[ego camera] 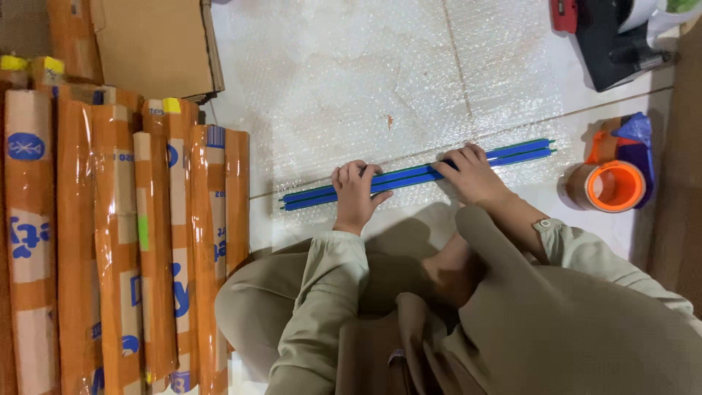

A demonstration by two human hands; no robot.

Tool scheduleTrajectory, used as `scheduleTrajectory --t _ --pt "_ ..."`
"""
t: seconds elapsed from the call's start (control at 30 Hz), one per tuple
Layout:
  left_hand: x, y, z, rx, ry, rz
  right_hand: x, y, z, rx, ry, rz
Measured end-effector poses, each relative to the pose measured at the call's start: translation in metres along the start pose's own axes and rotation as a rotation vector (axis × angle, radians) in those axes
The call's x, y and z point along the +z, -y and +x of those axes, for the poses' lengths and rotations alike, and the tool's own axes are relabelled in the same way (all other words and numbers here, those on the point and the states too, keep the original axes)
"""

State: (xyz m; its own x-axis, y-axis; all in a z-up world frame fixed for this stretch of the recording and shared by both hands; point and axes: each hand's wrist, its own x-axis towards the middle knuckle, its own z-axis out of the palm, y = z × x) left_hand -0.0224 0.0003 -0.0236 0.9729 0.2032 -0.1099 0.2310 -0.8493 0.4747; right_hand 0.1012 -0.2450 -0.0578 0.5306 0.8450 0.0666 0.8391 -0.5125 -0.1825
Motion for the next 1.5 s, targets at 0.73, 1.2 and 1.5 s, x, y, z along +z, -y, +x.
scheduleTrajectory --t 0.73,1.2,1.5 --pt "0.010 0.000 0.008 -0.079 -0.029 -0.018 0.001 -0.024 -0.041 0.901 -0.601 0.171" --pt "0.011 0.001 0.008 -0.080 -0.054 -0.079 0.021 -0.066 -0.063 1.046 -0.731 0.335" --pt "0.010 -0.002 0.008 -0.097 -0.041 -0.048 0.016 -0.066 -0.060 1.041 -0.740 0.354"
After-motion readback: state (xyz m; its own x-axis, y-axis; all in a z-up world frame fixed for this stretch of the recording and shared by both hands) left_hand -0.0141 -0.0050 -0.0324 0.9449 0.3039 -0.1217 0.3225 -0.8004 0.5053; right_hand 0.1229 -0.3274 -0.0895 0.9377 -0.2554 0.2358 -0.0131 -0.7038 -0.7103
